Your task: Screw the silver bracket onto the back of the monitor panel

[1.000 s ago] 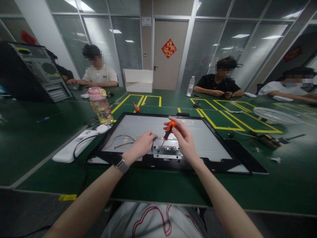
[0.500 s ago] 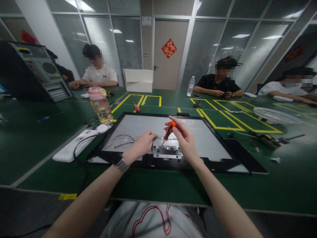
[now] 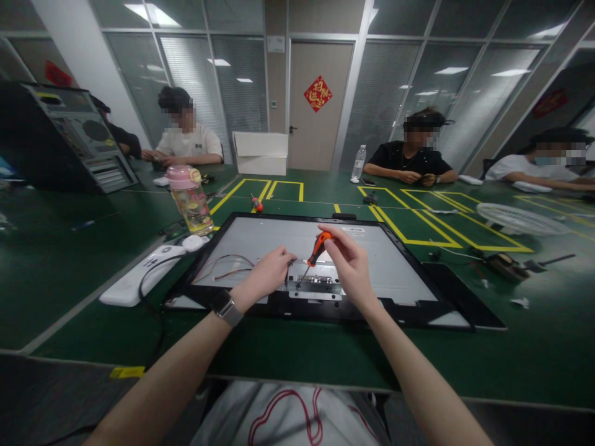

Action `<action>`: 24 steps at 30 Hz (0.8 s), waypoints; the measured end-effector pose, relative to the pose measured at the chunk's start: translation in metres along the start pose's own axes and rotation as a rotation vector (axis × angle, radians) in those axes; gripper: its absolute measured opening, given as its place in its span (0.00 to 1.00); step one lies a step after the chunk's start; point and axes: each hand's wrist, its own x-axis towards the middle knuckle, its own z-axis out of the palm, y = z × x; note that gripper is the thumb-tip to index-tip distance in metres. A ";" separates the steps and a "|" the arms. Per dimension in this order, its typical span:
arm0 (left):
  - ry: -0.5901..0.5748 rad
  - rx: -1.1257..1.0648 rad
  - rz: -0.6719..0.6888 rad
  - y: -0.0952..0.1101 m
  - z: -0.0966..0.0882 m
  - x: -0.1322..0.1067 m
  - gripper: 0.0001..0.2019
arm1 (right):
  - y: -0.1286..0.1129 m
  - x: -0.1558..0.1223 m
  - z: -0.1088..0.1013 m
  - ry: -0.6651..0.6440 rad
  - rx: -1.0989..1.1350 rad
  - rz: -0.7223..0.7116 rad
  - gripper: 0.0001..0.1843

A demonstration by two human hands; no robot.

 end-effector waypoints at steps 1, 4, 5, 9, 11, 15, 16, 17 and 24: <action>-0.002 0.001 -0.001 0.000 0.000 0.000 0.19 | 0.001 0.000 0.001 0.010 -0.003 -0.008 0.11; 0.001 0.005 0.002 -0.001 0.001 0.001 0.19 | 0.004 0.001 0.001 0.008 0.035 0.002 0.09; 0.006 0.004 0.008 -0.002 0.002 0.001 0.19 | 0.005 0.001 0.001 -0.003 0.065 0.026 0.08; 0.012 -0.003 0.006 -0.001 0.001 0.001 0.19 | 0.006 0.002 -0.001 -0.097 0.252 0.168 0.10; 0.004 0.003 -0.002 -0.001 0.001 0.000 0.19 | 0.005 0.003 -0.001 -0.135 0.368 0.211 0.12; 0.004 -0.003 0.004 0.000 0.000 -0.001 0.19 | 0.002 0.004 -0.001 -0.156 0.463 0.223 0.09; 0.005 -0.004 0.004 0.000 0.000 -0.001 0.19 | 0.002 0.004 -0.001 -0.158 0.459 0.223 0.08; 0.004 -0.003 0.003 0.000 0.000 -0.001 0.19 | 0.002 0.004 -0.002 -0.163 0.449 0.228 0.08; 0.003 -0.004 -0.003 0.000 0.000 -0.001 0.19 | 0.000 0.007 -0.005 -0.204 0.391 0.221 0.13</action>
